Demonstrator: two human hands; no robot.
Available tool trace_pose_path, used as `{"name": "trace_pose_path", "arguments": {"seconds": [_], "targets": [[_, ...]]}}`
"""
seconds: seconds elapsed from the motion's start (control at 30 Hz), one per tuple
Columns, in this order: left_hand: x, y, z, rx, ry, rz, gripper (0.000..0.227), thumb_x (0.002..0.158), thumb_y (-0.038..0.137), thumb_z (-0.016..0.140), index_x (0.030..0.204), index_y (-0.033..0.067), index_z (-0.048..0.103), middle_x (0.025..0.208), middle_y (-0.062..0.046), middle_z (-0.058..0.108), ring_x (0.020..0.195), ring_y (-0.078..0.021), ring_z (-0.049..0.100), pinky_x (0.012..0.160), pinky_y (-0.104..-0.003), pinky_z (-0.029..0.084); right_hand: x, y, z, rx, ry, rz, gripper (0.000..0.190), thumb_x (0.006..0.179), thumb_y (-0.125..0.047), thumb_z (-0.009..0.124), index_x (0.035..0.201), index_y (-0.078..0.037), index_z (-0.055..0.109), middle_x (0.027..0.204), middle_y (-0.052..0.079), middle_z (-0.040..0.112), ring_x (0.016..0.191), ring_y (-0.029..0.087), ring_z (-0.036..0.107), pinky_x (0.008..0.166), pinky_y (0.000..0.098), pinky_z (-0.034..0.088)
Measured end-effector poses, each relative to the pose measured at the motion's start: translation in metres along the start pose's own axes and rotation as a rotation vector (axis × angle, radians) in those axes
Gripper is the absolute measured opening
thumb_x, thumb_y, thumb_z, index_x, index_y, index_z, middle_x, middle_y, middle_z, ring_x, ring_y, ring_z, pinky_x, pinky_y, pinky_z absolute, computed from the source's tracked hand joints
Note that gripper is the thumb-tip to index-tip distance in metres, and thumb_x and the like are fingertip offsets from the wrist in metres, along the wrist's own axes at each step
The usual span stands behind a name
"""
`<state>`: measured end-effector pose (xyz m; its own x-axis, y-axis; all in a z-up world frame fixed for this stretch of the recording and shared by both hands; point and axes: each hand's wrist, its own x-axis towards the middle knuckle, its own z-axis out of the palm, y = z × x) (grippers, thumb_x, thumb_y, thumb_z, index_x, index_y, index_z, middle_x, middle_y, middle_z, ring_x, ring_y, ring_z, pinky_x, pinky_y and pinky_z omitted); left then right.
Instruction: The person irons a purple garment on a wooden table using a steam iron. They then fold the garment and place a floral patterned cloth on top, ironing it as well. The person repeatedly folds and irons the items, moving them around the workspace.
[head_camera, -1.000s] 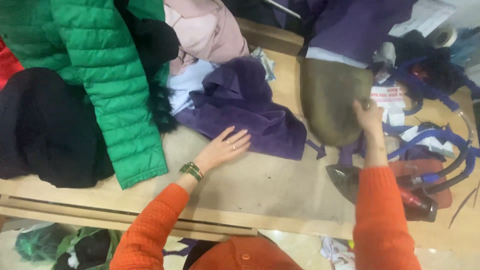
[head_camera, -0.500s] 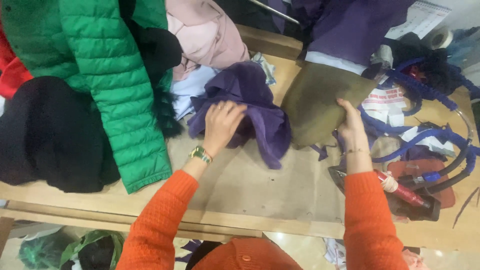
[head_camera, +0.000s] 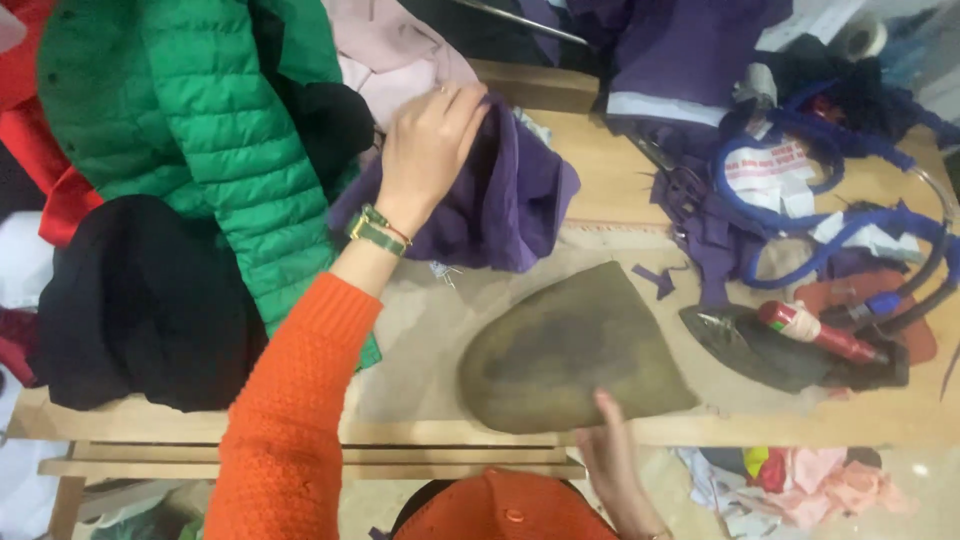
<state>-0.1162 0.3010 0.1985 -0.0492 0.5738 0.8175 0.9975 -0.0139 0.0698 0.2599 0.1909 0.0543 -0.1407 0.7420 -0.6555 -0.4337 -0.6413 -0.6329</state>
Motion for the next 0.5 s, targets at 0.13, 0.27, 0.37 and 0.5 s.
{"name": "trace_pose_path", "arguments": {"seconds": [0.13, 0.27, 0.37, 0.5], "targets": [[0.033, 0.004, -0.015, 0.278, 0.118, 0.248, 0.008, 0.101, 0.018, 0.068, 0.098, 0.0157, 0.061, 0.078, 0.0, 0.048, 0.061, -0.0187, 0.052, 0.052, -0.034, 0.046, -0.052, -0.004, 0.015, -0.538, -0.114, 0.359, 0.058, 0.088, -0.04, 0.054, 0.121, 0.007, 0.06, 0.123, 0.026, 0.073, 0.104, 0.035, 0.071, 0.099, 0.0423, 0.054], [0.055, 0.005, -0.047, 0.447, 0.215, 0.402, 0.007, 0.099, 0.01, 0.063, 0.1, 0.0174, 0.061, 0.082, 0.002, 0.046, 0.062, -0.0134, 0.048, 0.053, -0.028, 0.043, -0.022, -0.026, -0.022, -1.08, -0.551, -0.162, 0.022, 0.091, -0.017, 0.064, 0.112, -0.013, 0.059, 0.104, 0.006, 0.07, 0.084, 0.019, 0.079, 0.069, 0.0272, 0.066], [0.06, 0.01, -0.068, 0.493, 0.234, 0.452, 0.014, 0.096, 0.004, 0.059, 0.101, 0.0176, 0.059, 0.081, 0.003, 0.045, 0.062, -0.0126, 0.045, 0.053, -0.027, 0.041, -0.021, -0.061, 0.055, -0.729, -0.403, -0.661, 0.066, 0.09, -0.007, 0.063, 0.148, -0.007, 0.031, 0.16, 0.012, 0.038, 0.101, 0.024, 0.071, 0.092, 0.0343, 0.056], [0.058, 0.028, -0.11, 0.447, 0.244, 0.53, 0.012, 0.102, 0.005, 0.058, 0.099, 0.0167, 0.061, 0.081, 0.002, 0.046, 0.063, -0.0131, 0.045, 0.056, -0.027, 0.038, -0.022, -0.096, 0.152, -0.822, -0.373, -1.112, 0.076, 0.093, -0.017, 0.071, 0.154, -0.009, 0.027, 0.161, 0.016, 0.033, 0.152, 0.031, 0.033, 0.103, 0.038, 0.056]]}}
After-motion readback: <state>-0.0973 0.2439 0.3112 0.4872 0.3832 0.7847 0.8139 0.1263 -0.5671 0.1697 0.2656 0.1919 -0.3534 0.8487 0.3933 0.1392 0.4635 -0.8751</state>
